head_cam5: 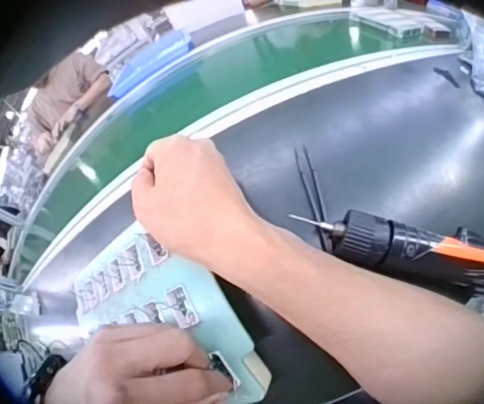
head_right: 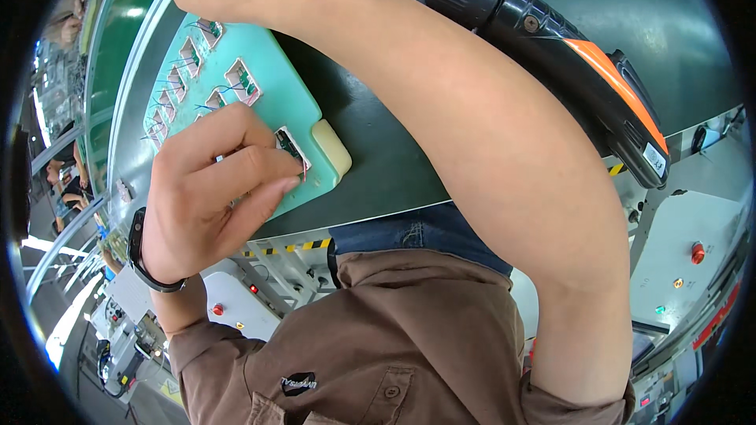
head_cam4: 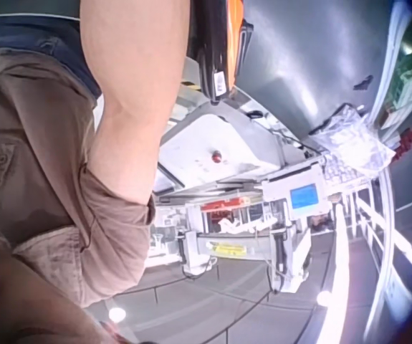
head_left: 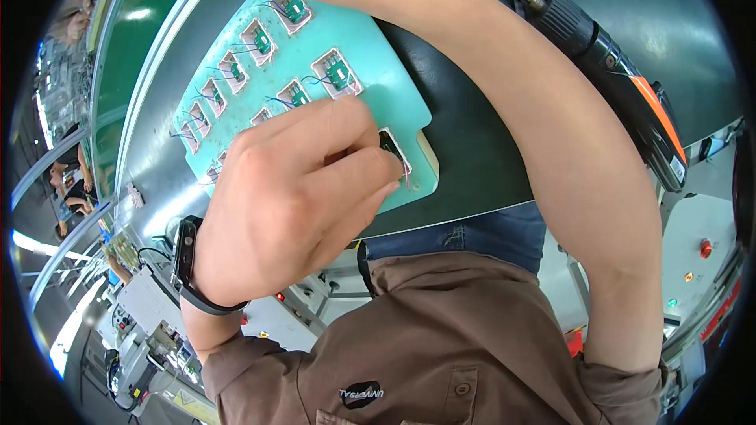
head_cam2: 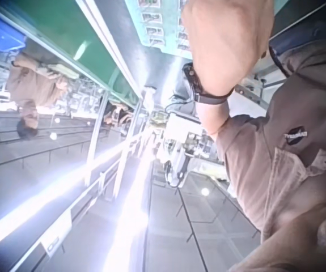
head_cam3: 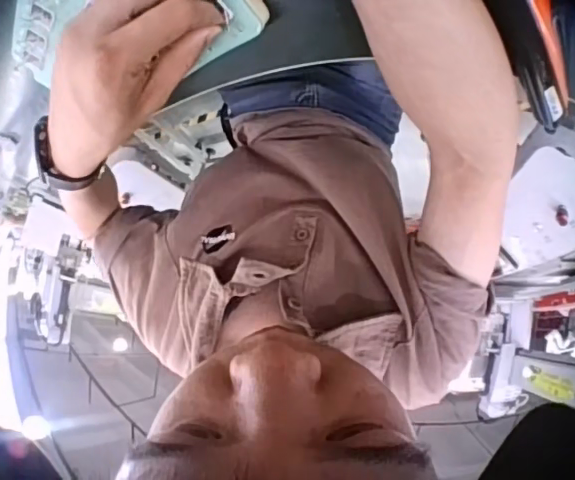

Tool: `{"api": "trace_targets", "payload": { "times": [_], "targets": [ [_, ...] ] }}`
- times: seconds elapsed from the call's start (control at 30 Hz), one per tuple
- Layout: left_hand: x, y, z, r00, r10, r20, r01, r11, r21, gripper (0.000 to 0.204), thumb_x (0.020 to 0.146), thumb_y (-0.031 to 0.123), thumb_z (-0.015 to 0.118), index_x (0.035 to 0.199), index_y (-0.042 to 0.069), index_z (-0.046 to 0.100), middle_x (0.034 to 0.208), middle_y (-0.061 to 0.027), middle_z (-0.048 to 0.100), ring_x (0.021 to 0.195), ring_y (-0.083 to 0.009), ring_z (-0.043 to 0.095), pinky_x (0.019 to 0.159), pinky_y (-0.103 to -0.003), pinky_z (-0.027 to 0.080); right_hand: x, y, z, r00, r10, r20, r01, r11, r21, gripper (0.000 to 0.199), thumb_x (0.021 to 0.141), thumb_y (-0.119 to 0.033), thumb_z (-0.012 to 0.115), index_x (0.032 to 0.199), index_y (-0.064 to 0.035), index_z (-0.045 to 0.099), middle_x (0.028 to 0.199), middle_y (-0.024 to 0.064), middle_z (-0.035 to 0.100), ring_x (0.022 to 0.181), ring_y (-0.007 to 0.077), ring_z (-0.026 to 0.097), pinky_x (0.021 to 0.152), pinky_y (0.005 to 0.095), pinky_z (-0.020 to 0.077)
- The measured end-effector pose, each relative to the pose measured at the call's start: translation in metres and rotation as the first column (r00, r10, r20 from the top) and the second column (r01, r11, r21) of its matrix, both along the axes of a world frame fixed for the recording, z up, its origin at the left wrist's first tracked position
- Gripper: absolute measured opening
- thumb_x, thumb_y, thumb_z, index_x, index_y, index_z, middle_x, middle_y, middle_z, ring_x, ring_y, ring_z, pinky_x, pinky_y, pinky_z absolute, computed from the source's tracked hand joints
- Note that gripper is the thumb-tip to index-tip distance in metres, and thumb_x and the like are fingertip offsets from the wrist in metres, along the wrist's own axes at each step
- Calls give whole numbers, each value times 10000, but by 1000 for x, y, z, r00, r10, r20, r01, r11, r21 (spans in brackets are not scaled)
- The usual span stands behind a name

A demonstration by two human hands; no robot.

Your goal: Assembling electronic components into specialized trays and placing them into a processing machine on an assembly line.

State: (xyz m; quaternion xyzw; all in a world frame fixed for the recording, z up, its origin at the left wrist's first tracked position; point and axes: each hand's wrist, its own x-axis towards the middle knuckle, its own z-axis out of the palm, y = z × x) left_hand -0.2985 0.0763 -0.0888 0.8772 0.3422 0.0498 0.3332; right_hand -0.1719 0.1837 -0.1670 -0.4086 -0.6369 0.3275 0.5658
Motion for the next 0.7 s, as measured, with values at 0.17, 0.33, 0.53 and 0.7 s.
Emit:
{"api": "trace_targets", "payload": {
  "times": [0.17,0.33,0.53,0.7],
  "targets": [
    [6,-1,1,999,39,-37,-40,999,-12,139,698,-47,694,814,-4,630,761,-97,527,653,-244,542,565,-336,416,1,-1,1,1000,-9,2,9,1000,-25,219,814,-103,538,730,69,646,788,314,623,814,459,633,741,481,523],
    [10,-9,-1,993,37,-109,-19,988,156,155,708,-37,683,831,-1,596,787,-102,525,646,-256,536,559,-349,418,2,0,2,1000,-2,9,3,999,-37,219,813,-105,543,742,68,656,784,319,620,815,463,633,745,489,523],
    [8,-16,-14,981,39,-191,65,859,508,175,658,73,616,819,44,555,791,-57,466,665,-190,527,538,-320,378,0,2,3,999,-33,13,33,999,-4,238,814,-109,550,712,80,654,760,328,615,792,470,634,747,487,527],
    [-1,-17,-16,975,90,-205,30,856,516,169,709,45,597,872,41,550,829,-69,508,668,-218,534,556,-338,392,2,1,1,998,-38,42,38,999,2,241,815,-110,552,714,83,656,764,330,615,792,467,636,747,484,529]
  ]
}}
